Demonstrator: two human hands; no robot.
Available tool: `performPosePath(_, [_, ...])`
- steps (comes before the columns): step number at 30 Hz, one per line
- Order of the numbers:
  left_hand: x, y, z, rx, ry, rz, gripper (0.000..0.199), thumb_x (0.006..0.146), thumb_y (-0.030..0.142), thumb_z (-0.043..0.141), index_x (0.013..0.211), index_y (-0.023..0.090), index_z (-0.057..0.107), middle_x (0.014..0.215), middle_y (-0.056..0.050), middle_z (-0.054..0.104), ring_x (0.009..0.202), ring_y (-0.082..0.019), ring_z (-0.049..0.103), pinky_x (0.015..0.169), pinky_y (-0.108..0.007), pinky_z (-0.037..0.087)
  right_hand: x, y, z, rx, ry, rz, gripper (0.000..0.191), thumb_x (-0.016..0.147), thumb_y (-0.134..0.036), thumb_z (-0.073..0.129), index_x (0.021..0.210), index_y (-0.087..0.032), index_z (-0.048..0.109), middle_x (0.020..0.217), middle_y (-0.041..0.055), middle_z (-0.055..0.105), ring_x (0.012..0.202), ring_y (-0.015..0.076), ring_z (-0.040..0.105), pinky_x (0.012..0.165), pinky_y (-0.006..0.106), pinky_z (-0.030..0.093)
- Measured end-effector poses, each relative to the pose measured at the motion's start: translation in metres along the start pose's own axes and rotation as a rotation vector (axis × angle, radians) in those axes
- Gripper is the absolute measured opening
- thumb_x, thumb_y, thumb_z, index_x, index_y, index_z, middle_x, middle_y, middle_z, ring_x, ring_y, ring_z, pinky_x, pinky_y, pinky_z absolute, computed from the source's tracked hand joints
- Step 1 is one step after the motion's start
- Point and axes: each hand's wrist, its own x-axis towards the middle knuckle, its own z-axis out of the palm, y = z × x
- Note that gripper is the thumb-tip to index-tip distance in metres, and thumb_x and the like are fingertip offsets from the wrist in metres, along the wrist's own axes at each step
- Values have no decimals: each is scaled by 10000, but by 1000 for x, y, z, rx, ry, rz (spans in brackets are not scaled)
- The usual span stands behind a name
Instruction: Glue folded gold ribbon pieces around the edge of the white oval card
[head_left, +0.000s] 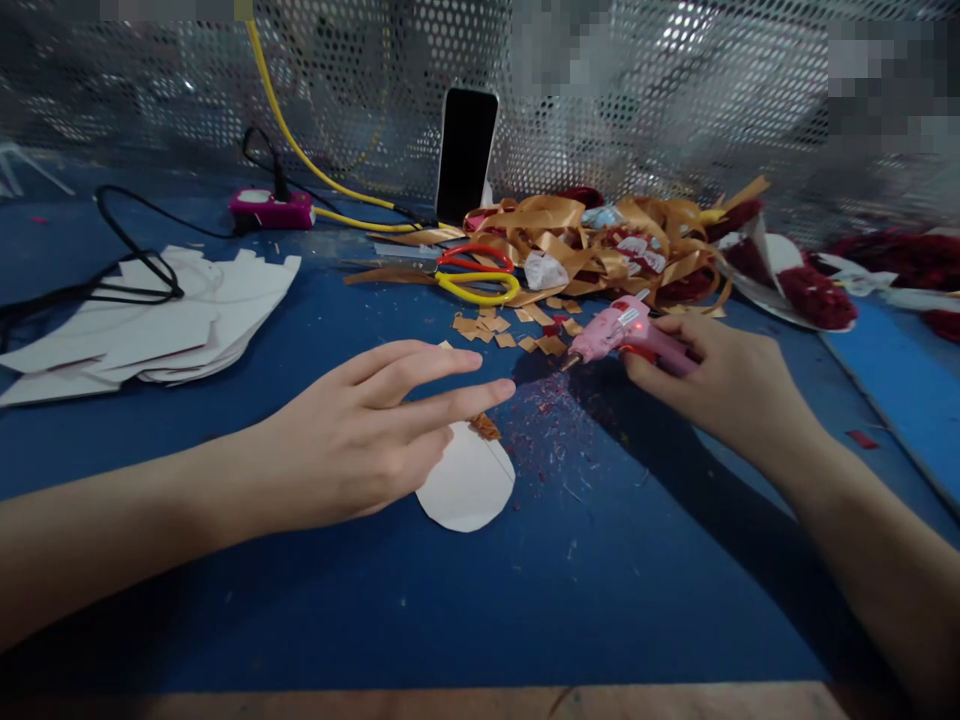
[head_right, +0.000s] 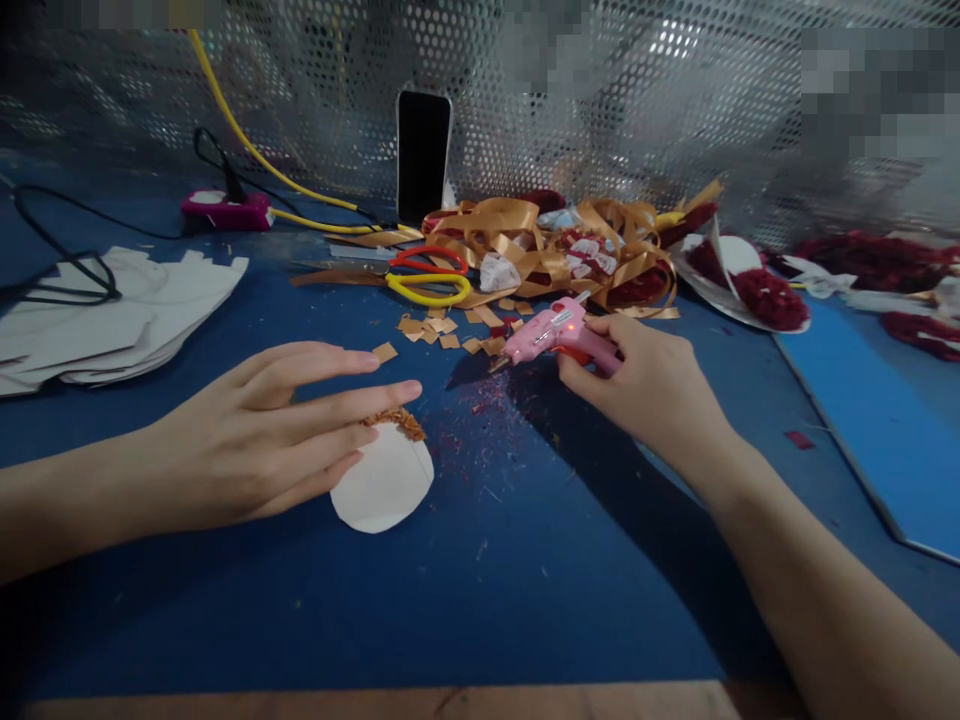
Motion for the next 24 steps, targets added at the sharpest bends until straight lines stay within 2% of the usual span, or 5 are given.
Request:
performPosePath(4, [2, 1, -2, -7, -85, -27, 184, 957, 219, 569, 1021, 181, 738, 1634, 19, 404, 1455, -307, 382, 1196, -493, 365, -1, 0, -1, -5, -14, -5, 388, 750, -513, 594, 946, -191, 682, 771, 81, 712, 653, 211, 610, 660, 334, 424])
performPosePath(8, [5, 2, -4, 17, -131, -38, 221, 911, 232, 600, 1089, 197, 726, 1660, 49, 350, 1476, -311, 349, 1231, -499, 322, -2, -3, -2, -10, -32, -21, 365, 778, -473, 613, 988, -183, 688, 813, 101, 733, 695, 224, 639, 681, 333, 436])
performPosePath(13, [14, 1, -1, 61, -173, 11, 247, 857, 182, 619, 1082, 186, 719, 1649, 38, 376, 1499, -308, 331, 1251, -482, 303, -1, -4, -2, -3, -9, -51, 363, 776, -475, 594, 978, -184, 677, 846, 119, 750, 702, 238, 640, 691, 346, 440])
performPosePath(18, [21, -4, -2, 24, -227, 6, 229, 844, 146, 647, 1060, 178, 716, 1617, -23, 436, 1520, -359, 291, 1233, -537, 314, 0, -6, -5, -22, -45, -19, 386, 772, -476, 606, 993, -169, 685, 848, 121, 745, 699, 237, 636, 681, 340, 428])
performPosePath(24, [21, -3, 0, 14, -231, 20, 298, 888, 92, 607, 1153, 202, 685, 1564, -54, 507, 1463, -376, 399, 1181, -583, 376, -2, -6, -4, -16, -10, -71, 418, 787, -483, 599, 1032, -156, 689, 872, 126, 753, 730, 245, 659, 696, 337, 447])
